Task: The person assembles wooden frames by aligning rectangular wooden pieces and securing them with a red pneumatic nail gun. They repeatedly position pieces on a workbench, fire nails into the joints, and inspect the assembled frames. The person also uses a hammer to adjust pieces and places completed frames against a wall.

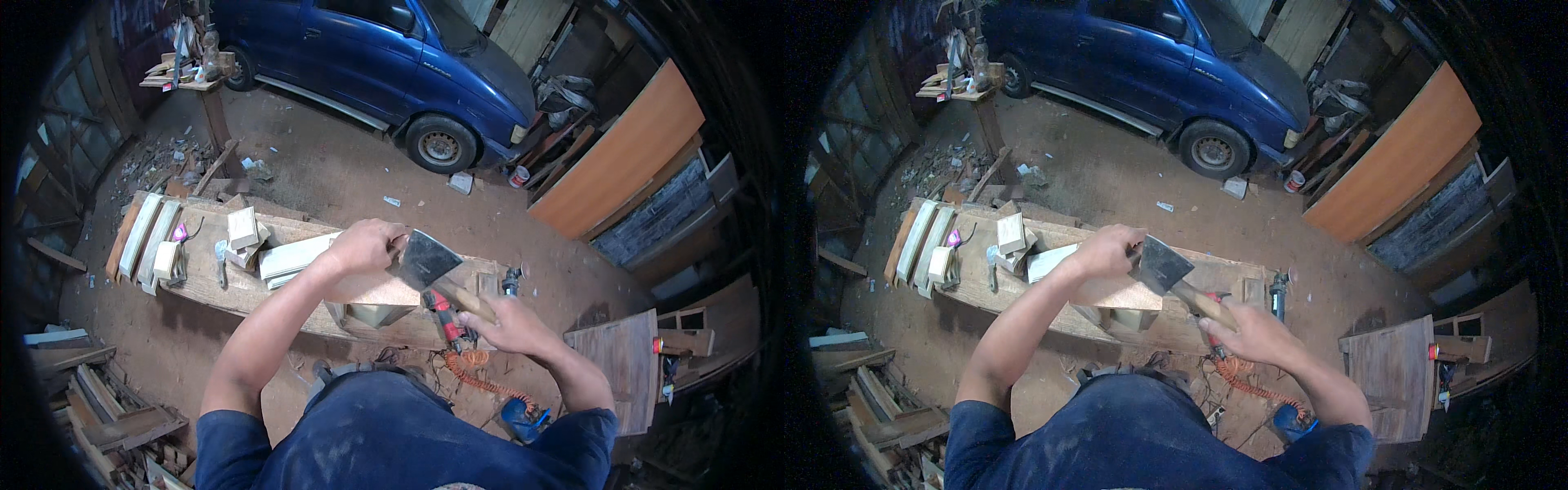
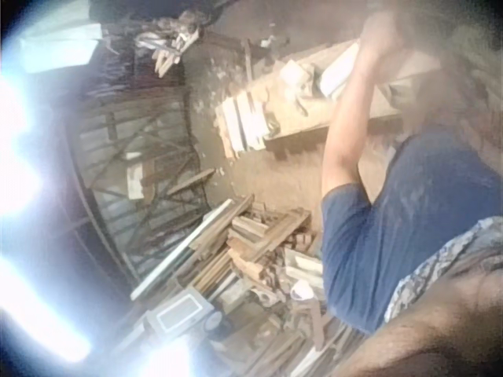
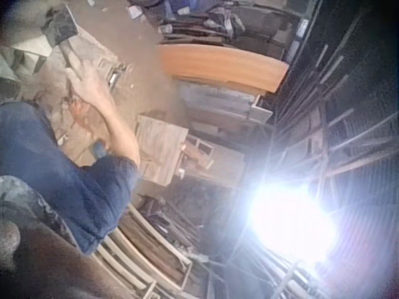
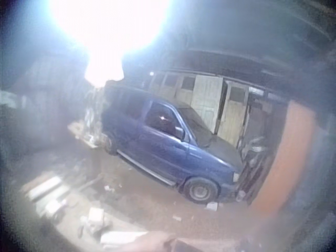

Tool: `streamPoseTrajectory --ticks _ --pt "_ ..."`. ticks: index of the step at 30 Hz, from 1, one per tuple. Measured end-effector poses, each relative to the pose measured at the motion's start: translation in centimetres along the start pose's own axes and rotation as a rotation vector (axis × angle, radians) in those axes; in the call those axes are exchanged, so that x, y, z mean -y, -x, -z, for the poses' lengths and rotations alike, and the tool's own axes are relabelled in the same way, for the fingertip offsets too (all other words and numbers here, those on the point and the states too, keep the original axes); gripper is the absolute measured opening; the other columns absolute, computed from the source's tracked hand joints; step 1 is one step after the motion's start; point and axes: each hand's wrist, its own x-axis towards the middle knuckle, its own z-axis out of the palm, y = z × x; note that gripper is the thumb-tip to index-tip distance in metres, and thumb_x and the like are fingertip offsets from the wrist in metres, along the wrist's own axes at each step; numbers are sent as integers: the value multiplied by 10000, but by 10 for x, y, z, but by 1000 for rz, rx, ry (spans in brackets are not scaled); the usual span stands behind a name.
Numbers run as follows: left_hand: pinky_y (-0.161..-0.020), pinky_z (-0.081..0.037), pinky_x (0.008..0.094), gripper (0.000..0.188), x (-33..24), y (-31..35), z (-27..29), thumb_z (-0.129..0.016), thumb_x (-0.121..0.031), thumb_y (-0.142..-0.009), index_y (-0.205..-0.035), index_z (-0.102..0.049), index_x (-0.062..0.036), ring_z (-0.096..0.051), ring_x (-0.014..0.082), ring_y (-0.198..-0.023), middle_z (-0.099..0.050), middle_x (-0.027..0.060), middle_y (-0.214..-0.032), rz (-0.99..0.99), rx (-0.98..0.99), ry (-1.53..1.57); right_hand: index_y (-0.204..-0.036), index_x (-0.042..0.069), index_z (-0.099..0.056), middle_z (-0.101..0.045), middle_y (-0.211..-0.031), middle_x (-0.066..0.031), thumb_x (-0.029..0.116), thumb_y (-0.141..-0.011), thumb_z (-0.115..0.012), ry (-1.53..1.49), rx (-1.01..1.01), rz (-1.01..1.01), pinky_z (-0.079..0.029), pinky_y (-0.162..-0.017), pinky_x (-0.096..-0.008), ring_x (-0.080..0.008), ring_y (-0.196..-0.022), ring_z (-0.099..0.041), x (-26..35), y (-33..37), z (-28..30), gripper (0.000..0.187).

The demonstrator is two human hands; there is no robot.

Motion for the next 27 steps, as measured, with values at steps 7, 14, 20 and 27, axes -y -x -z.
streamPoseTrajectory --ticks 7,14,20,27 --pt "-882 -513 478 278 8 -8 -12 -498 -219 -1049 -1198 -656 -46 -678 397 -1031 -724 204 -1071 52 -154 255 -1132 -66 -636 -686 -913 -317 479 -986 -631 2 -104 10 -524 -770 -502 -452 -890 -700 -7 -20 -1 563" --pt "-905 -536 368 285 1 4 1 -492 -181 -1077 -1227 -665 -11 -703 249 -1024 -732 145 -1153 6 -394 233 -1183 42 -655 -714 -977 -277 486 -943 -662 19 -417 -44 -535 -826 -542 -465 -957 -692 -96 -55 -40 504" --pt "-667 -490 322 222 -26 122 -37 -568 -120 -997 -1091 -683 45 -601 234 -706 -635 117 -831 -38 -875 25 -1246 47 -667 -717 -995 -290 366 -861 -754 -46 -401 -386 -548 -883 -521 -456 -1004 -691 -258 -107 -121 508" --pt "-978 -520 467 632 -54 122 -143 -791 -466 -880 -1240 -633 28 -643 382 -1125 -679 207 -1219 350 -401 -121 -1137 -7 -722 -721 -1059 -273 287 -890 -681 157 -197 -562 -545 -933 -516 -437 -1070 -692 -424 -151 -191 386"
